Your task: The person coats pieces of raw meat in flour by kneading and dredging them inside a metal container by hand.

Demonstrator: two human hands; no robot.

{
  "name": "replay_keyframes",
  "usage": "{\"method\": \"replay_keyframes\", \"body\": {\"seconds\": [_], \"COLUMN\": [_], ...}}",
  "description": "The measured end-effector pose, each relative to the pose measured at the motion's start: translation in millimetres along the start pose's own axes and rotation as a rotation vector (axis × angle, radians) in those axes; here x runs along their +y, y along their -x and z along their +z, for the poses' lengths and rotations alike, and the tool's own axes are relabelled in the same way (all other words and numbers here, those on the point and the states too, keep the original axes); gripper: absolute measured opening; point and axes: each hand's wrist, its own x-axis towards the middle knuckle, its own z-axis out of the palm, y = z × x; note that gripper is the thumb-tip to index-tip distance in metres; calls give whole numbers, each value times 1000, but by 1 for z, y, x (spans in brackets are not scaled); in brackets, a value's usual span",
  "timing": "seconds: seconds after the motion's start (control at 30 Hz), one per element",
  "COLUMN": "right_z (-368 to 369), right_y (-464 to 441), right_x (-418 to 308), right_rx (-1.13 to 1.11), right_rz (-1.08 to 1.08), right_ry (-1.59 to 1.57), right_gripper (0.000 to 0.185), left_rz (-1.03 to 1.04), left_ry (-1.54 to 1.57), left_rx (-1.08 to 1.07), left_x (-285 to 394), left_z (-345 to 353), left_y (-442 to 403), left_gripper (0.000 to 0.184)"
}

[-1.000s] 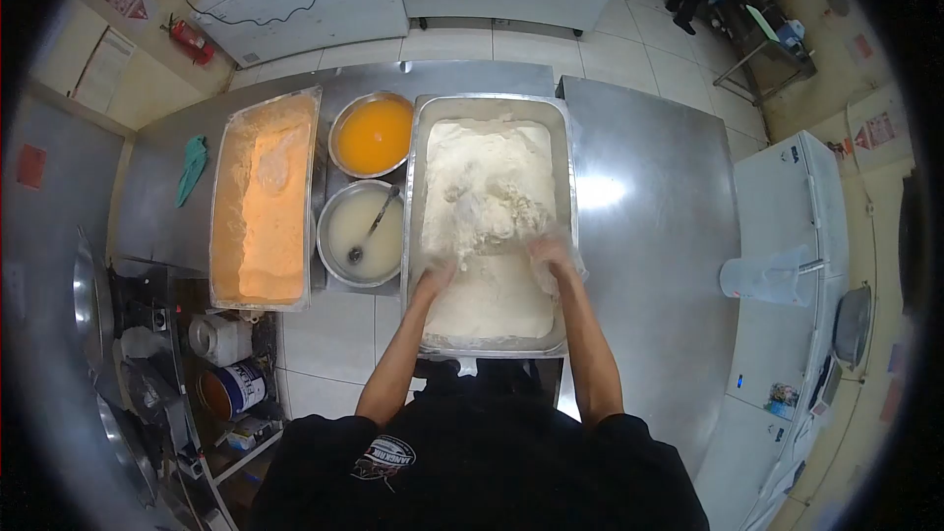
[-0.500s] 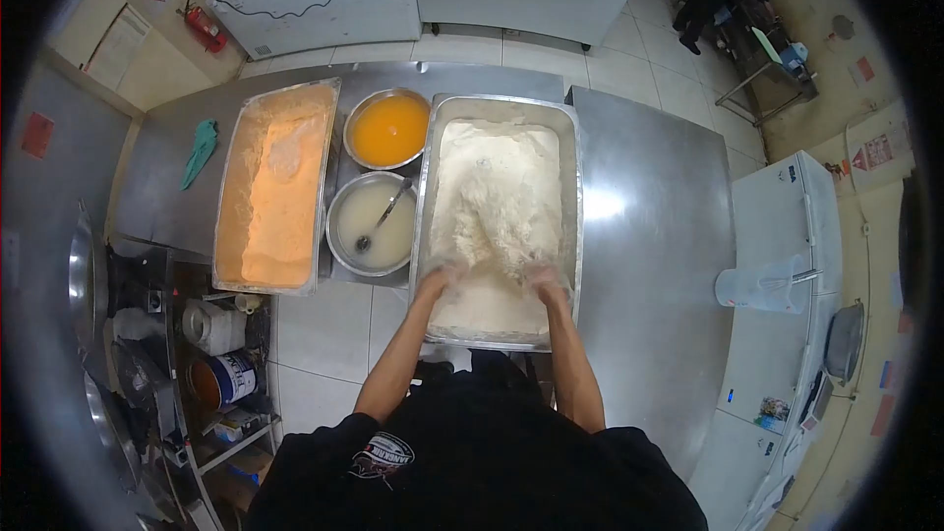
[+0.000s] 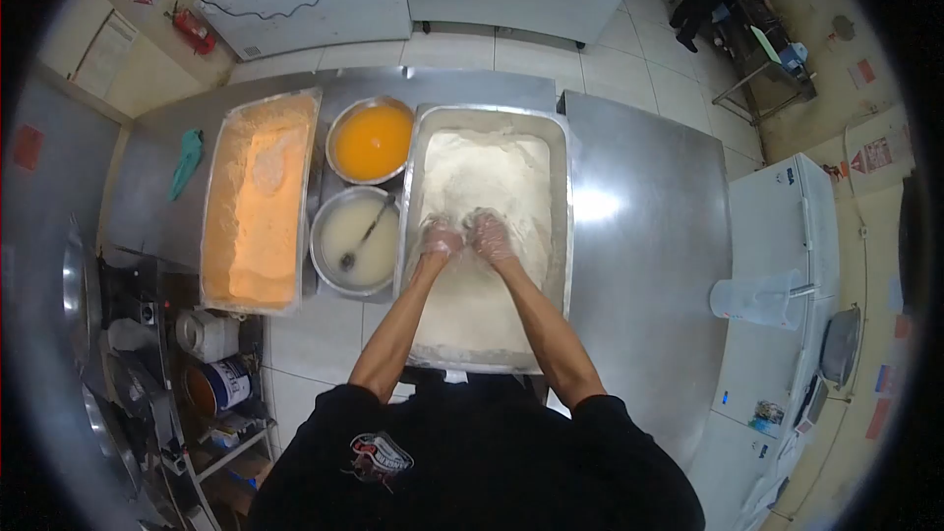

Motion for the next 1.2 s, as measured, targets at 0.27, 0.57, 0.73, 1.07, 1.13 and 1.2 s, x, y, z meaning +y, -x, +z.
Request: {"method": "replay_keyframes", "body": {"seconds": [0.27, 0.57, 0.73, 1.07, 1.13, 1.2], "right_z": [-87, -35, -59, 43, 27, -28], "right_y": [-78, -51, -95, -122, -117, -79], "right_x": [52, 39, 87, 71, 111, 109], "right_rx": [-365, -483, -834, -464, -628, -689], "right_rz": [7, 54, -59, -101, 173, 419], "right_ry": [-91, -259, -143, 89, -11, -28], "right_gripper": [36, 82, 84, 75, 85, 94], "left_rz": [340, 263, 515, 503, 510, 605], "left_ry": [-515, 497, -100, -639, -650, -561], "left_rx": [-239, -315, -591, -303, -341, -189], "left_x": [24, -5, -41, 20, -16, -50], "left_z": [-31, -13, -1, -32, 3, 25], "left_y": [-37, -59, -50, -157, -146, -97], "left_gripper": [48, 49, 52, 56, 54, 47]}}
